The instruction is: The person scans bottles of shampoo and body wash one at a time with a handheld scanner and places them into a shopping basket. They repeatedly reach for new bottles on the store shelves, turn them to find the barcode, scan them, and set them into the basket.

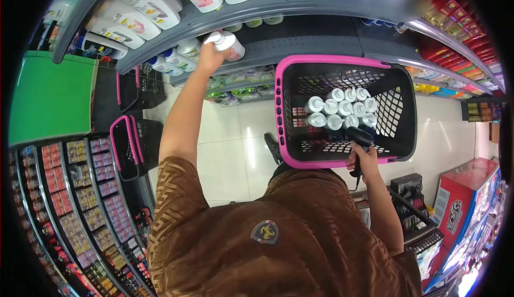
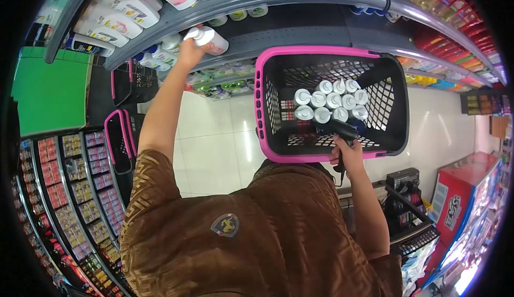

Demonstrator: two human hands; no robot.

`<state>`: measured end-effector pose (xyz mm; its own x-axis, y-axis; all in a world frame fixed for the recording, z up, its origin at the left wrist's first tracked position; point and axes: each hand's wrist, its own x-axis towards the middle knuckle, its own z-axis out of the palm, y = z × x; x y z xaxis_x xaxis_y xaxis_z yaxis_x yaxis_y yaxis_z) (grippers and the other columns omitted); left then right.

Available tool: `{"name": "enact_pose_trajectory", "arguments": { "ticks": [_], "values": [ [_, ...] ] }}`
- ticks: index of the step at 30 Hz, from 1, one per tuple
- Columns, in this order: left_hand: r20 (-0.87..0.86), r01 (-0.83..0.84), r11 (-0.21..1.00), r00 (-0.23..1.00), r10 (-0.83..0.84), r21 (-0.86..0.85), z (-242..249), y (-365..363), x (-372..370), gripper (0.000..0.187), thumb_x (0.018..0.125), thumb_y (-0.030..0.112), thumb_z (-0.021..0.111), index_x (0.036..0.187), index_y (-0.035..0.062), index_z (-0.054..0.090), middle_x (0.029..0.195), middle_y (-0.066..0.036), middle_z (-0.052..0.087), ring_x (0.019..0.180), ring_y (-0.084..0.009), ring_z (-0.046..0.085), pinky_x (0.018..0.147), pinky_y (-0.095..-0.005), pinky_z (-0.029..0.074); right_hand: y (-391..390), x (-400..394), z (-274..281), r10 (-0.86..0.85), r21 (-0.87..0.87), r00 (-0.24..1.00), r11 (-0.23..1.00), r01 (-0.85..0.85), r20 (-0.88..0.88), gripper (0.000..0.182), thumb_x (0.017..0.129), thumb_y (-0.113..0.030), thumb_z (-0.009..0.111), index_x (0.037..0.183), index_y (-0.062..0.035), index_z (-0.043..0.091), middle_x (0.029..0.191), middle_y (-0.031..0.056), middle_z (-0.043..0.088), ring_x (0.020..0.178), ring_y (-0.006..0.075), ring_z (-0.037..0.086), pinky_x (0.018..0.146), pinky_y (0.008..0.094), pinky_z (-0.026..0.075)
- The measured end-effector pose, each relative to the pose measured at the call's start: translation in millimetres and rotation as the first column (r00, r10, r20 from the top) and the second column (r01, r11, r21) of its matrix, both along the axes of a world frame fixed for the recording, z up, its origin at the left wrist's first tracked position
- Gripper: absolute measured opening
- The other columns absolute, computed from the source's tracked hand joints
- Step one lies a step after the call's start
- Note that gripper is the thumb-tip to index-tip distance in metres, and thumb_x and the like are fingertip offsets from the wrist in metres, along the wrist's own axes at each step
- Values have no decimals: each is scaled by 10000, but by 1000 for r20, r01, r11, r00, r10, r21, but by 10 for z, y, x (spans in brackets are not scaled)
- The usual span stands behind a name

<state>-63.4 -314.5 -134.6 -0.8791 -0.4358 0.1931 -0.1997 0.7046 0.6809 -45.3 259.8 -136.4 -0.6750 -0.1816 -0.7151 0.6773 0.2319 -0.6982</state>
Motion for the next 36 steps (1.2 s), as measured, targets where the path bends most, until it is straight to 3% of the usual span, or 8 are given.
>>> {"name": "enact_pose_trajectory", "arguments": {
  "ticks": [9, 11, 18, 20, 21, 23, 24, 36],
  "values": [
    [315, -110, 990, 946, 78, 85, 18, -377, -407, 884, 711, 308, 913, 1424, 6, 484, 1385, -160, 609, 1277, -289, 578, 1109, -366, 411, -36, 56, 20, -88, 15, 995, 996, 89, -40, 292, 899, -254, 751, 954, -9, 602, 645, 86, 620, 513, 221, 665, 436, 337, 570],
    [182, -36, 870, 981, -63, 492, -18, -414, -409, 869, 723, 295, 915, 1425, 17, 487, 1393, -138, 602, 1290, -255, 563, 1112, -357, 402, -42, 67, 34, -89, 29, 995, 995, 91, -47, 294, 898, -260, 748, 935, -14, 592, 636, 86, 619, 505, 222, 664, 432, 340, 573],
    [-77, -91, 802, 983, 168, 590, 94, -348, -271, 648, 791, 239, 881, 1331, 27, 591, 1287, -101, 664, 1205, -236, 609, 1051, -372, 438, -19, 73, -23, -126, 2, 990, 992, 126, -62, 240, 907, -234, 728, 913, -24, 612, 634, 74, 613, 489, 212, 654, 419, 335, 566],
    [-140, 75, 978, 989, -48, 194, 115, -457, -213, 537, 849, 288, 828, 1282, 36, 635, 1227, -112, 701, 1146, -284, 647, 998, -402, 472, -2, 76, -27, -121, -4, 991, 993, 121, -64, 251, 900, -241, 739, 921, -23, 616, 638, 77, 614, 489, 215, 654, 419, 334, 561],
    [-137, 66, 979, 990, -40, 193, 104, -501, -217, 537, 849, 288, 828, 1282, 36, 635, 1227, -112, 701, 1146, -284, 647, 998, -402, 472, -14, 72, -23, -114, -12, 991, 993, 114, -71, 264, 893, -249, 750, 930, -22, 621, 642, 79, 615, 489, 218, 654, 419, 333, 555],
    [0, 37, 925, 999, -41, -378, 72, -597, -277, 542, 877, 381, 782, 1291, 64, 636, 1205, -143, 708, 1121, -349, 651, 972, -429, 491, -45, 67, -17, -112, -6, 991, 994, 112, -75, 255, 889, -249, 749, 921, -31, 620, 642, 76, 615, 485, 216, 648, 417, 330, 551],
    [-30, 52, 874, 997, -76, -483, 105, -597, -301, 567, 892, 453, 741, 1324, 106, 624, 1280, -152, 670, 1157, -392, 614, 989, -453, 480, -32, 66, -33, -108, 4, 991, 994, 109, -81, 241, 907, -252, 729, 938, -38, 624, 634, 67, 607, 483, 204, 646, 418, 323, 556],
    [158, 76, 744, 987, 40, -664, 377, -761, -149, 596, 914, 565, 663, 1310, 121, 629, 1349, -170, 618, 1212, -409, 574, 1000, -486, 472, 2, 86, -59, -96, 21, 988, 995, 100, -117, 236, 915, -260, 726, 928, -45, 629, 638, 68, 605, 490, 201, 646, 429, 327, 566]
  ]
}}
